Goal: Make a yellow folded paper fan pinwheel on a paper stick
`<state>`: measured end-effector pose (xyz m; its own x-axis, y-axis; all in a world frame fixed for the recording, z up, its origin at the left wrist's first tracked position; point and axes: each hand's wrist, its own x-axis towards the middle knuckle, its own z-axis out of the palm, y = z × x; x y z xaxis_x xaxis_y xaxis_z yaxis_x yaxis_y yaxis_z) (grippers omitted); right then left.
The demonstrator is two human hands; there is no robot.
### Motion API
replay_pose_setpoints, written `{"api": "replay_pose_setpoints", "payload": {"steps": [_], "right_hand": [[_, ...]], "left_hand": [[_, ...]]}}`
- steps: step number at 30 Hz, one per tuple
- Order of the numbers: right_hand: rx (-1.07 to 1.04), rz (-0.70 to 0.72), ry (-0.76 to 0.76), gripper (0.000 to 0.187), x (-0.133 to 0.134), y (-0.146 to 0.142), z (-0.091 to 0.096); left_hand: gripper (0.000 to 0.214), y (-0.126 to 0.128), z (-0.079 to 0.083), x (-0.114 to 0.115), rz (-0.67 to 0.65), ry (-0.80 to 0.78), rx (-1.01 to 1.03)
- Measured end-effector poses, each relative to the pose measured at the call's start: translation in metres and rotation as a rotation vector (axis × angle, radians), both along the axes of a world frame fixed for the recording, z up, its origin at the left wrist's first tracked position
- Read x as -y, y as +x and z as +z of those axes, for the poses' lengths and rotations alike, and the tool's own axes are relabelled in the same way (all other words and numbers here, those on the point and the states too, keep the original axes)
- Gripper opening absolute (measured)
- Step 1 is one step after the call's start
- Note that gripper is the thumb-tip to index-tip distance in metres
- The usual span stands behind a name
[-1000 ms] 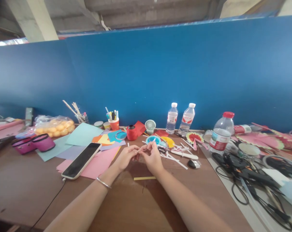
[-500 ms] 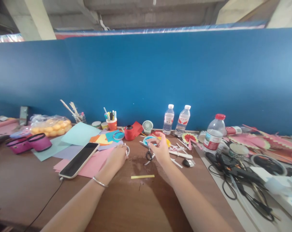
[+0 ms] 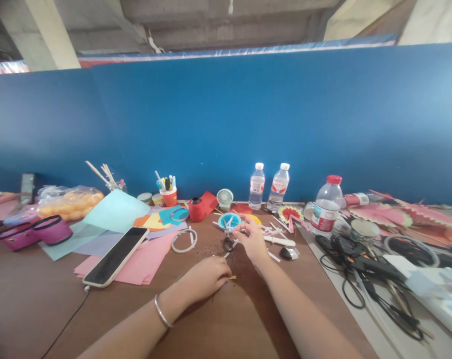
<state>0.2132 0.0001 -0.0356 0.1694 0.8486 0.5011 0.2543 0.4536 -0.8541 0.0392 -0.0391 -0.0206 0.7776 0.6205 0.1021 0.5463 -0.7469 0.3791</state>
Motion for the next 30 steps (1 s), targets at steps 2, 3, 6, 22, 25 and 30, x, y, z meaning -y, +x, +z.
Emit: {"api": "replay_pose_setpoints", "payload": {"steps": [2, 3, 6, 22, 25, 30], "right_hand": [[-0.011, -0.011, -0.007, 0.016, 0.001, 0.0, 0.0], [-0.054, -0.007, -0.014, 0.017, 0.001, 0.0, 0.0], [-0.233, 0.033, -0.055, 0.021, 0.002, 0.002, -0.001], [-0.298, 0.345, -0.27, 0.014, 0.021, -0.027, 0.0], [-0.289, 0.362, -0.288, 0.013, 0.021, -0.028, -0.001], [-0.204, 0.307, -0.292, 0.013, 0.02, -0.028, -0.004]], "left_hand": [[0.015, 0.0, 0.0, 0.0, 0.013, 0.064, -0.027], [0.014, 0.0, 0.001, 0.0, 0.044, 0.084, -0.01], [0.013, -0.002, 0.001, -0.004, 0.239, -0.012, 0.21], [0.021, -0.012, -0.012, -0.03, 0.473, -0.614, 0.739], [0.022, -0.012, -0.013, -0.03, 0.466, -0.642, 0.741], [0.033, -0.012, -0.006, -0.026, 0.396, -0.74, 0.852]]}}
